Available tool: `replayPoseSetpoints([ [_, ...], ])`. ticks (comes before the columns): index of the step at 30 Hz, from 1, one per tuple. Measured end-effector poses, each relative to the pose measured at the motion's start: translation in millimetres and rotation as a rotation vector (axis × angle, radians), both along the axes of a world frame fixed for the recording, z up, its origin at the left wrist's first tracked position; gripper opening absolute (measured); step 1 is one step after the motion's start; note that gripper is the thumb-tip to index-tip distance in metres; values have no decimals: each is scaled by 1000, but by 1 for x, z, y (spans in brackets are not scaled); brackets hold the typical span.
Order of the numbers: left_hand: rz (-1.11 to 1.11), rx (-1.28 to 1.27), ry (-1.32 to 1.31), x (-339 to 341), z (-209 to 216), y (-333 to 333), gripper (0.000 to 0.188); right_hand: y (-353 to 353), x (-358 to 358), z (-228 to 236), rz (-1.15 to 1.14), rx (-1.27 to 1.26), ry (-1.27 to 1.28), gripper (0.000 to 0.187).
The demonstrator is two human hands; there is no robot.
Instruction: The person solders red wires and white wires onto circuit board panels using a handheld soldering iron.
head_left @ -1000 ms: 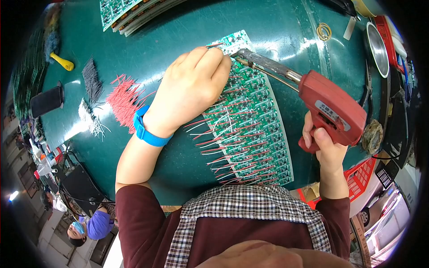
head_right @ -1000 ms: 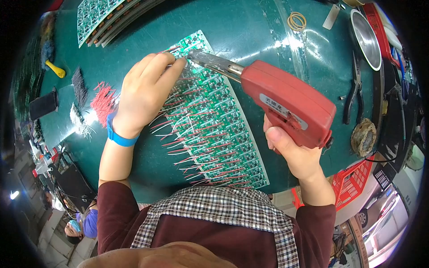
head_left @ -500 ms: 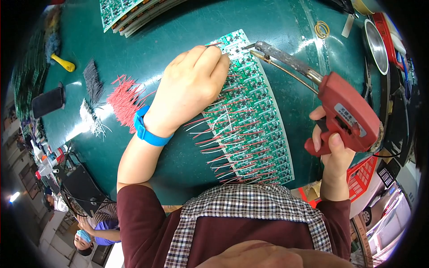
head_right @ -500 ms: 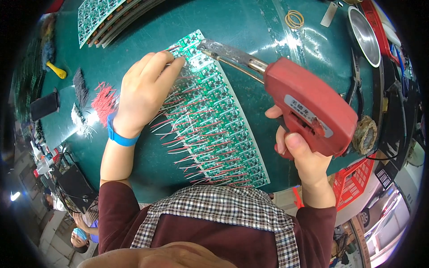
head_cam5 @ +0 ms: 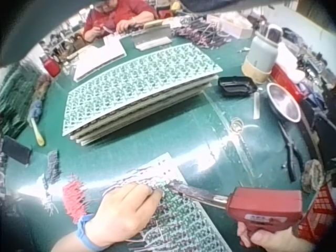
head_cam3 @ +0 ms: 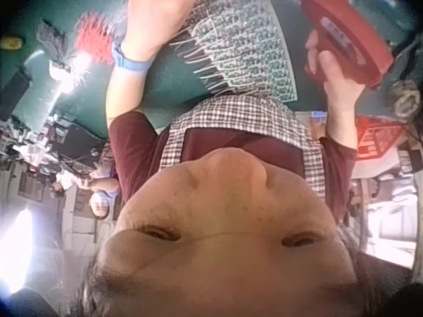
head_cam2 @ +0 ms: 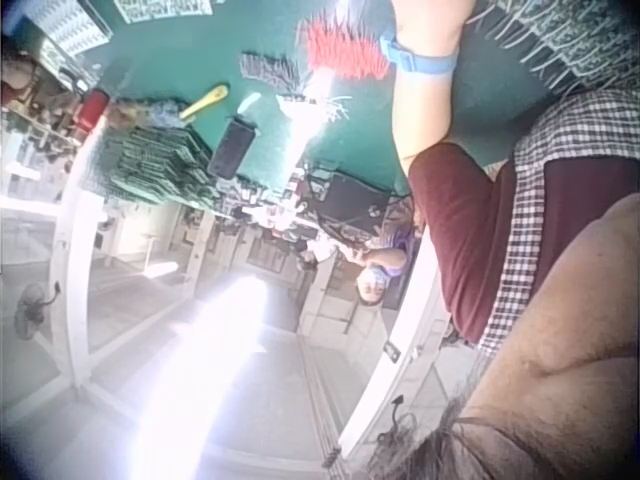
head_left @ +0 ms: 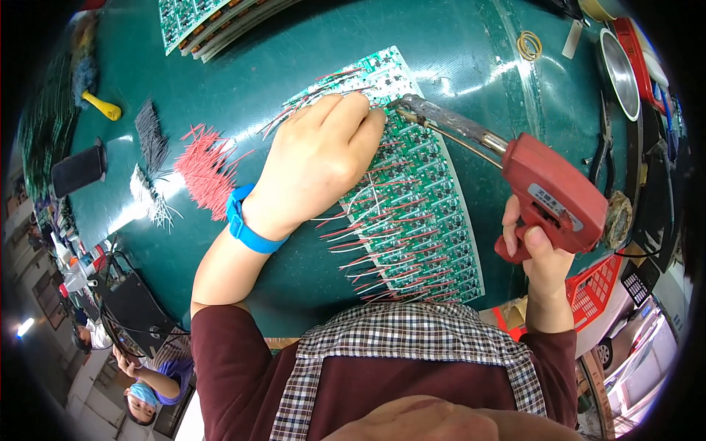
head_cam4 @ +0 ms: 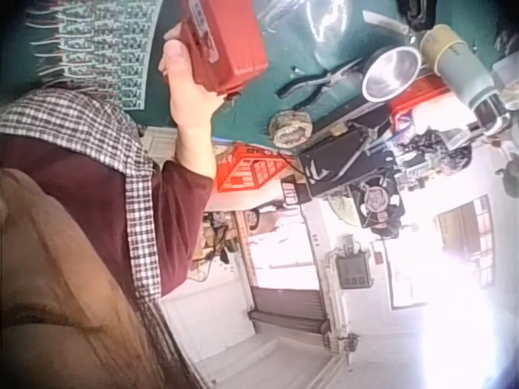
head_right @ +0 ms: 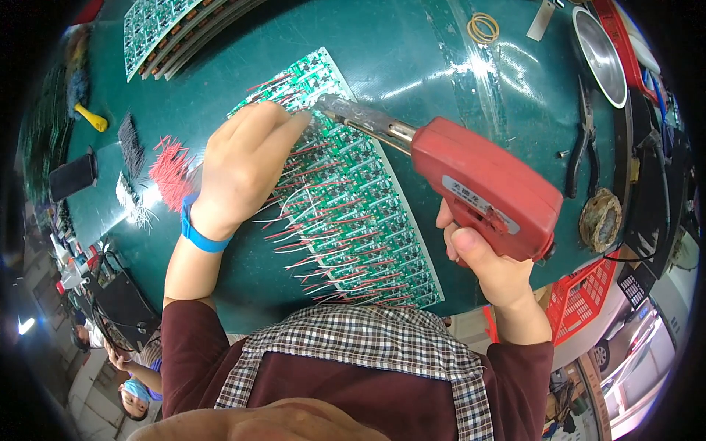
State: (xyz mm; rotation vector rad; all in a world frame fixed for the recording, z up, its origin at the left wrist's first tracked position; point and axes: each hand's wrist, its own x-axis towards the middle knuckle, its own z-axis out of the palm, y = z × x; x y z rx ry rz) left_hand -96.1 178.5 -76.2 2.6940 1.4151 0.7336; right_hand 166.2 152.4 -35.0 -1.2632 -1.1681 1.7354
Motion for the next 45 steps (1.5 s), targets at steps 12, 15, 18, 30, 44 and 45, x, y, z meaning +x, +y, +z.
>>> replayPoseSetpoints([
  [12,15,-13,85,6,4,0,11,-1,2,-2,35,19,-9,41],
  [15,29,-37,97,5,4,-2,10,0,2,-1,-15,20,9,47],
  [18,32,-43,103,6,5,-1,9,1,4,3,-61,69,-12,56],
  [30,57,-162,83,8,12,-3,27,-1,9,4,-58,79,-32,60],
  [44,87,5,71,2,2,-4,17,-6,9,5,-66,51,-20,61],
  [45,91,91,17,2,1,-4,18,-7,10,5,-60,32,-20,61],
])
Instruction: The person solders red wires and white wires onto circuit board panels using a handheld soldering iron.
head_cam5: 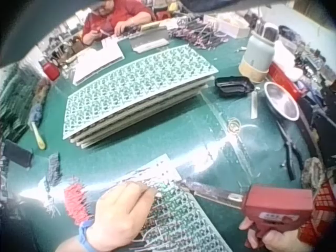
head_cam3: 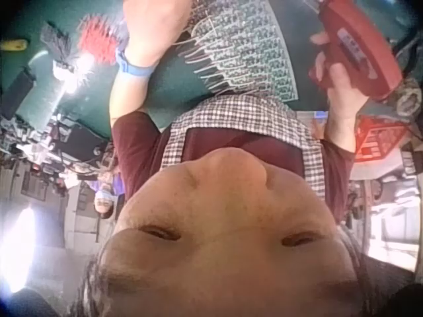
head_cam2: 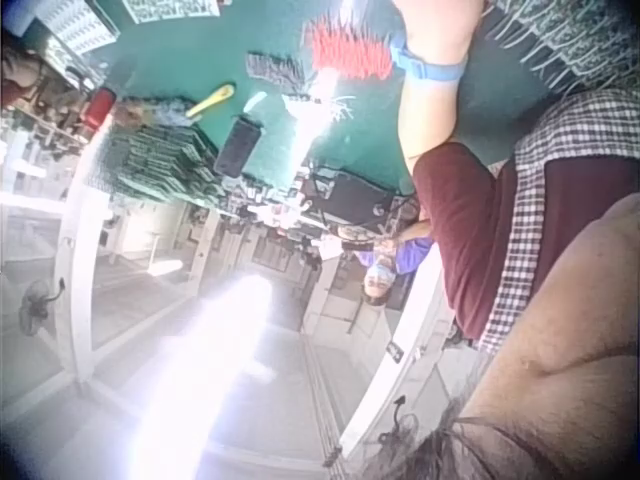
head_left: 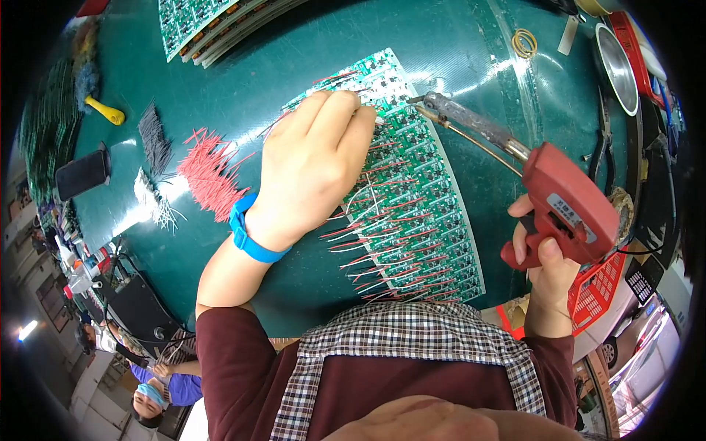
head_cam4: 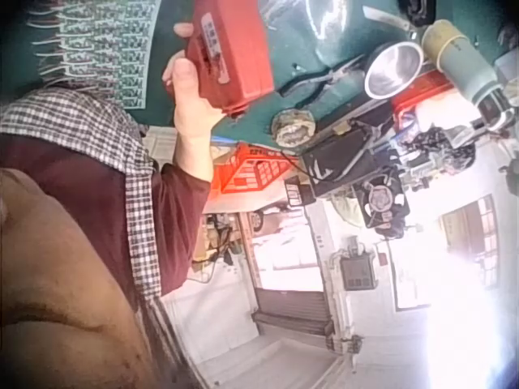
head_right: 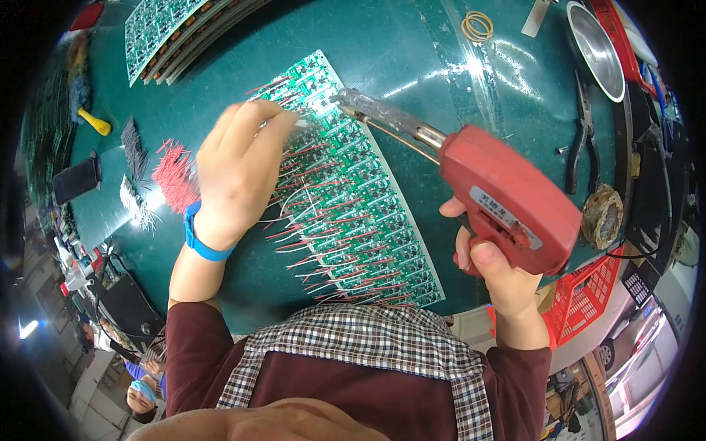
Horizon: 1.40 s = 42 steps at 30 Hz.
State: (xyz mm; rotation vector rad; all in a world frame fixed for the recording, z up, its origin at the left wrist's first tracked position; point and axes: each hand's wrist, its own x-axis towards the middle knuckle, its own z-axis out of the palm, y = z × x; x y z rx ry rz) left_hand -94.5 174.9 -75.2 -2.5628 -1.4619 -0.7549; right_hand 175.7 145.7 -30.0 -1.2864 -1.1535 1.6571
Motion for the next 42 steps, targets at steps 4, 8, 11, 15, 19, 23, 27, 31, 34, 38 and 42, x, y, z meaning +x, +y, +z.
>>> replayPoseSetpoints([
  [4,-34,-86,-64,8,10,-9,25,-3,3,1,17,-46,5,60],
  [8,-65,-107,-77,11,0,-15,28,-9,4,-3,44,-61,22,58],
  [11,-42,-139,-41,13,1,-16,28,-11,4,-5,45,-54,39,57],
  [15,-54,-169,-3,11,1,-15,29,-12,4,-5,49,-65,60,56],
  [19,-84,-240,-43,7,3,-13,29,-13,7,-6,83,-82,45,55],
  [23,-75,-237,-37,7,5,-13,29,-13,4,-2,67,-110,38,53],
  [27,-63,-259,-4,7,7,-13,28,-12,6,-4,114,-124,35,46],
  [31,-57,-250,-4,7,6,-13,28,-13,5,-3,99,-168,58,43],
  [34,-48,-252,30,9,7,-13,27,-16,6,-6,66,-161,43,44],
  [38,-39,-244,77,11,8,-14,27,-16,11,-10,106,-132,-3,46],
  [42,-52,-195,122,11,6,-15,27,-16,10,-8,91,-107,47,52],
])
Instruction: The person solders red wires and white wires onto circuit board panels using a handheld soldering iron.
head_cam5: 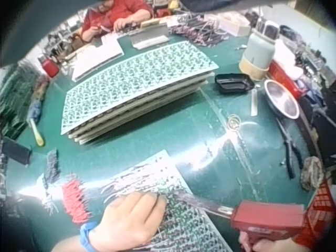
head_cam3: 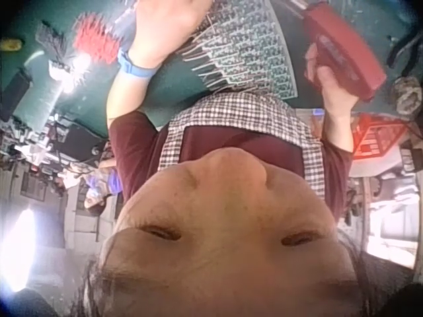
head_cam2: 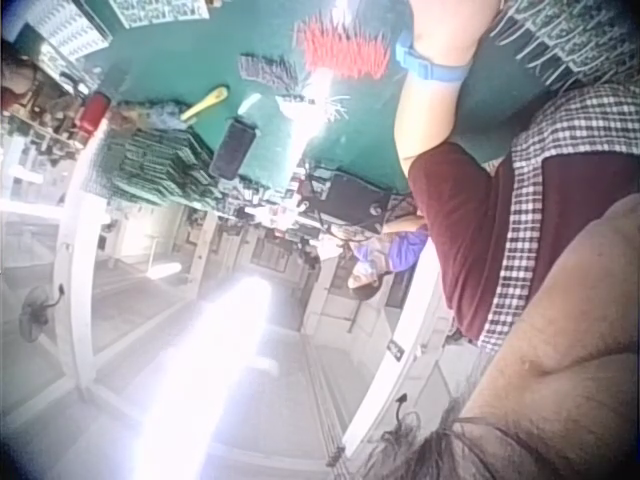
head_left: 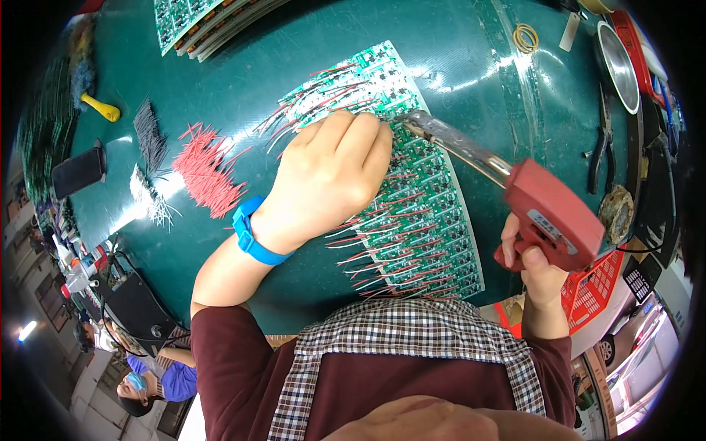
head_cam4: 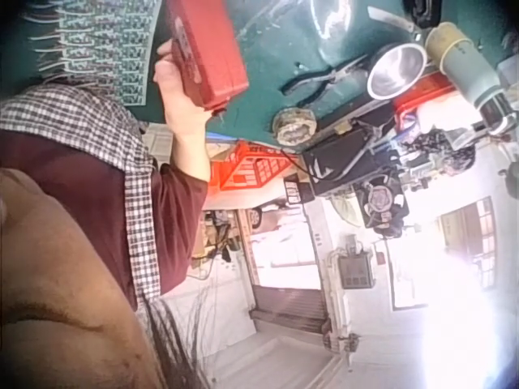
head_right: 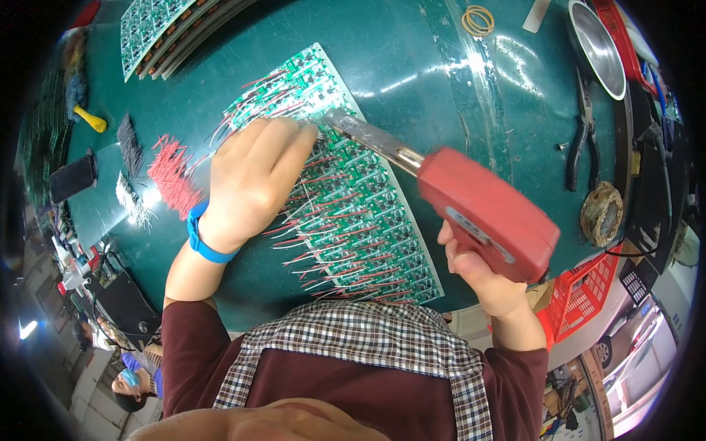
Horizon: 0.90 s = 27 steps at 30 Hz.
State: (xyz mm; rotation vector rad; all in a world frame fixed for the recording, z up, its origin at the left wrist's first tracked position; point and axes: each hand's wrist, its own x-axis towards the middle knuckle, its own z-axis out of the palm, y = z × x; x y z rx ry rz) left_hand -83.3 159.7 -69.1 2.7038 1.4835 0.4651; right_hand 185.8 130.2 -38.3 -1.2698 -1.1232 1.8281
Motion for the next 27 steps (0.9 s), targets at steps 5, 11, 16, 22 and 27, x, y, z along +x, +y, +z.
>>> replayPoseSetpoints([
  [5,-21,39,17,0,-1,1,27,4,-2,7,-79,78,-55,58],
  [11,-27,49,34,1,0,1,26,1,2,7,-80,101,-63,61],
  [16,-7,27,27,1,2,0,25,-1,2,8,-102,129,-72,61],
  [22,23,-19,-252,-5,-7,3,26,-2,1,10,-123,172,-64,60],
  [27,-26,31,-250,3,2,-3,25,-6,2,10,-119,81,-63,62],
])
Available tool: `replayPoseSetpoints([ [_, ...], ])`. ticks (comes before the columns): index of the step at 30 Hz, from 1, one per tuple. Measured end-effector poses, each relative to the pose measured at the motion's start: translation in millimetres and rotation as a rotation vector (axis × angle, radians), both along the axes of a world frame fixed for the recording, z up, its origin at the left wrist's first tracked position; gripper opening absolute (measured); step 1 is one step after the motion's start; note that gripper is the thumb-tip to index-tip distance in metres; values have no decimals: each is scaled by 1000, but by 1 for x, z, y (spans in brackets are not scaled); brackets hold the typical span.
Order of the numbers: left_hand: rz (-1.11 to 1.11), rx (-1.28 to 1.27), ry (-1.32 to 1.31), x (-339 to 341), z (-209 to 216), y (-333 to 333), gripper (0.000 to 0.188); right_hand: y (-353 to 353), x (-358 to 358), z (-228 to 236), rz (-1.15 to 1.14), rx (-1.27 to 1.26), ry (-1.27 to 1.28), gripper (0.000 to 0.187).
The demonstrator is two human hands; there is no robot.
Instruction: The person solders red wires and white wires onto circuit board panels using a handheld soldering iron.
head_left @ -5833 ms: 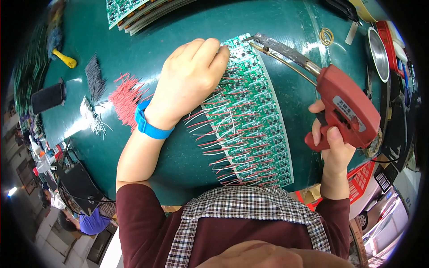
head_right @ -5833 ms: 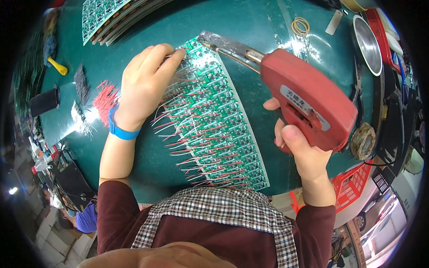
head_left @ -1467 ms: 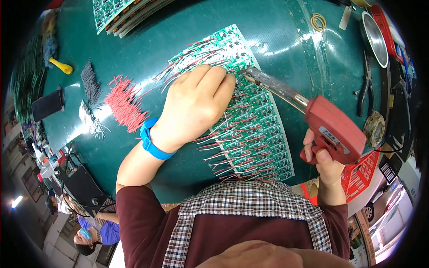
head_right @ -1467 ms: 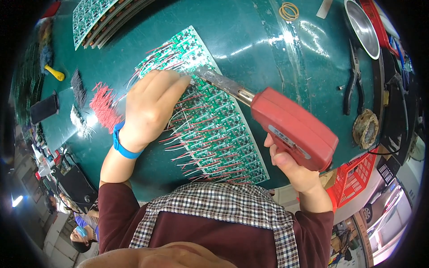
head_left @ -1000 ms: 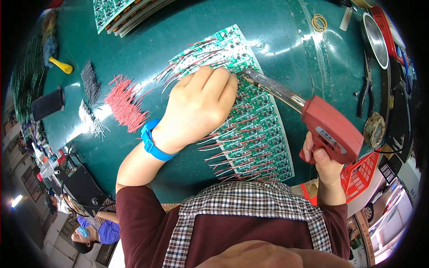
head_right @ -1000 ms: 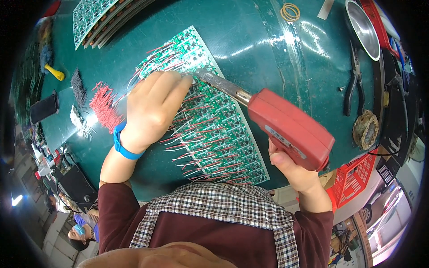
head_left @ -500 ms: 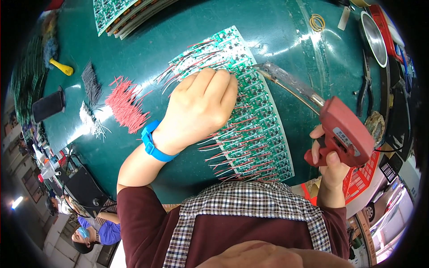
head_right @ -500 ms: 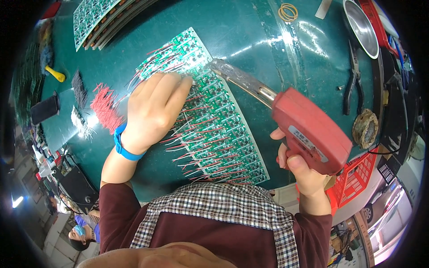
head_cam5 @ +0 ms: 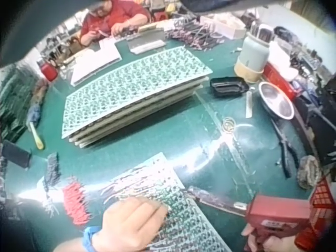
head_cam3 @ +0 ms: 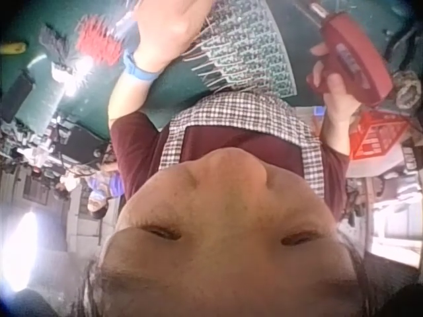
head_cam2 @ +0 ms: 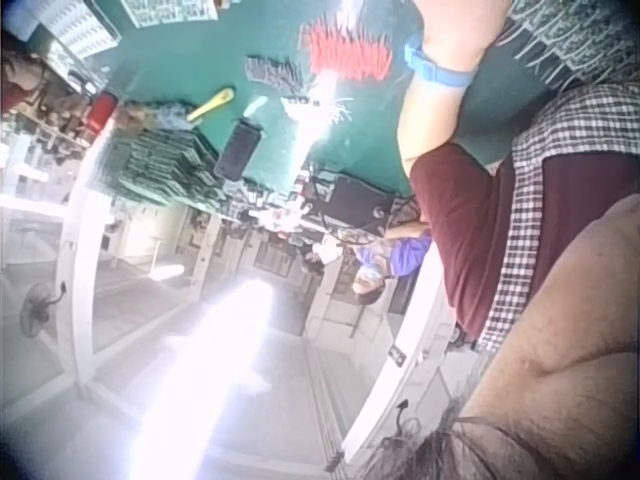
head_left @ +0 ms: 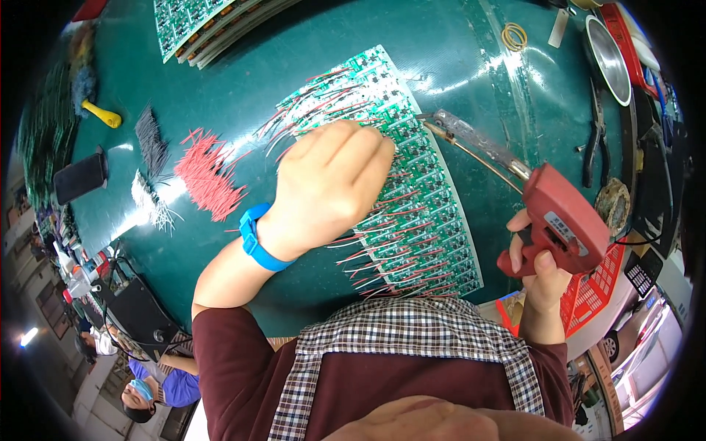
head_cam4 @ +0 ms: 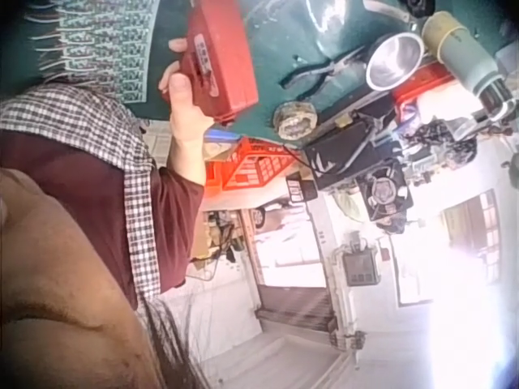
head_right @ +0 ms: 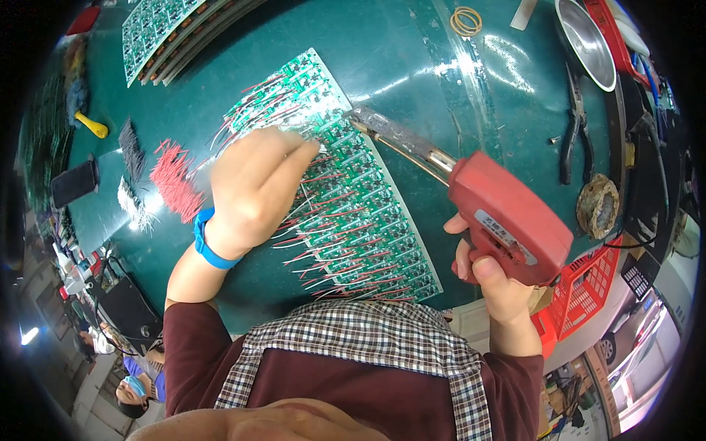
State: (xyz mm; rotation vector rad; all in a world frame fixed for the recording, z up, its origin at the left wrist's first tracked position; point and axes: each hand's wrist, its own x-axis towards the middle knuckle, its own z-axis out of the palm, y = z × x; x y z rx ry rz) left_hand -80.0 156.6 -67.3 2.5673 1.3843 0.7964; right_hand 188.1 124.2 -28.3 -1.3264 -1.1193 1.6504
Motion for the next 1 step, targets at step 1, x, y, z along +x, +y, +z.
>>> replayPoseSetpoints([
  [1,-8,-41,38,3,1,-3,24,0,0,0,0,-1,-1,62],
])
